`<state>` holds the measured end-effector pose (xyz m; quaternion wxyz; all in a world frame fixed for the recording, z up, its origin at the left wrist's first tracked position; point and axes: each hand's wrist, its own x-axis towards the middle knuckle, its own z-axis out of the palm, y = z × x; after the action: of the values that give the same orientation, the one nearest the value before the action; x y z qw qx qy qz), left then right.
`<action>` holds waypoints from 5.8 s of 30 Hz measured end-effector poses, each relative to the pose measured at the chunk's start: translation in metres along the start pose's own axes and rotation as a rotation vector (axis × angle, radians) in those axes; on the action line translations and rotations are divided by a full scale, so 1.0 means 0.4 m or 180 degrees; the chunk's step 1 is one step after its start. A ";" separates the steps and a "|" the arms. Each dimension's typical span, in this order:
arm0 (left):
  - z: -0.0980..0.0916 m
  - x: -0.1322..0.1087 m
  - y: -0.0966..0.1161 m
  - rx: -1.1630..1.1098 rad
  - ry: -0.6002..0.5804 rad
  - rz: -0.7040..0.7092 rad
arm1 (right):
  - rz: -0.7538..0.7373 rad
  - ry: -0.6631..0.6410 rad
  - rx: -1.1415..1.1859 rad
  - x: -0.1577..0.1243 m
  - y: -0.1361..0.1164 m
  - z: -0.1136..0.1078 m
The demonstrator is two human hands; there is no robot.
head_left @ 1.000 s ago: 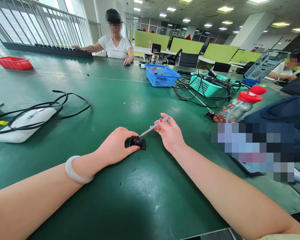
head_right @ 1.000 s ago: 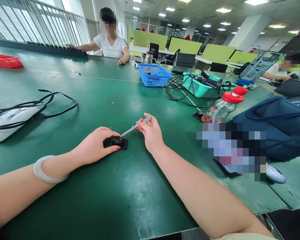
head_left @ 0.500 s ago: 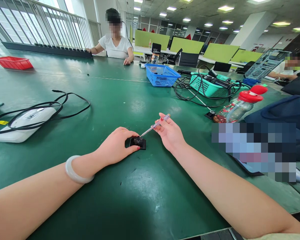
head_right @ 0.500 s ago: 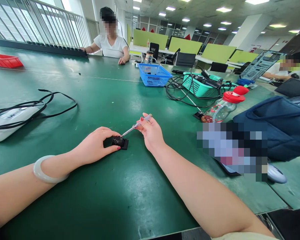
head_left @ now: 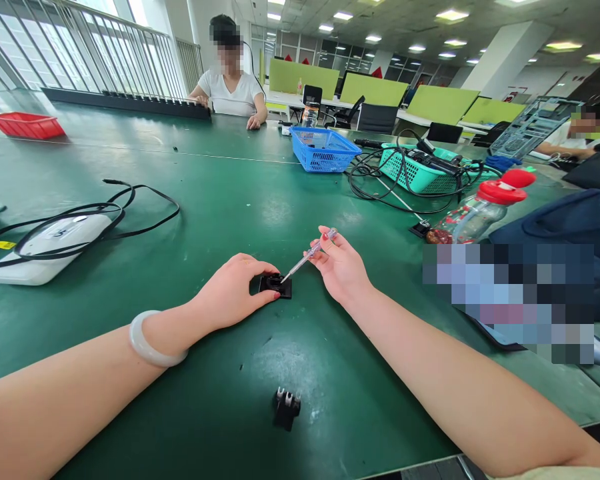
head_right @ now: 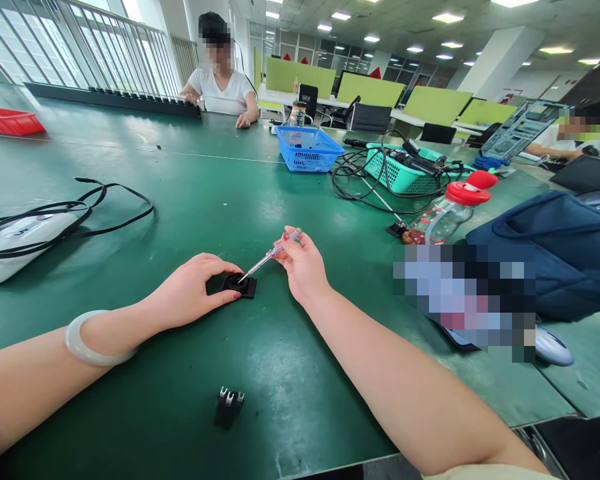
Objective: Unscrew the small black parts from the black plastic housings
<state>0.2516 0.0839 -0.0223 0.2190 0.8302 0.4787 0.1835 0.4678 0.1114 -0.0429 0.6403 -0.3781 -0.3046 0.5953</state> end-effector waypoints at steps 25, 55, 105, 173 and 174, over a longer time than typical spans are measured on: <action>0.004 -0.001 -0.006 0.0032 0.0005 0.0142 | -0.2793 -0.1378 -0.1901 -0.103 -0.024 0.020; 0.003 0.001 -0.011 0.0023 -0.0009 0.0147 | -0.2579 -0.0959 -0.2572 -0.096 -0.016 0.026; 0.003 0.004 -0.017 0.0277 0.0103 0.0204 | -0.3666 -0.1583 -0.2646 -0.119 -0.016 0.032; 0.013 -0.013 0.013 0.0481 0.0171 0.0451 | -0.3729 -0.1876 -0.2863 -0.135 -0.024 0.042; 0.014 -0.013 0.012 0.0455 0.0161 0.0459 | -0.3676 -0.1898 -0.2899 -0.135 -0.024 0.043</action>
<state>0.2553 0.0762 -0.0248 0.1332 0.8711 0.4350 0.1849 0.4527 0.0598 -0.0226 0.5216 -0.2096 -0.8247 0.0620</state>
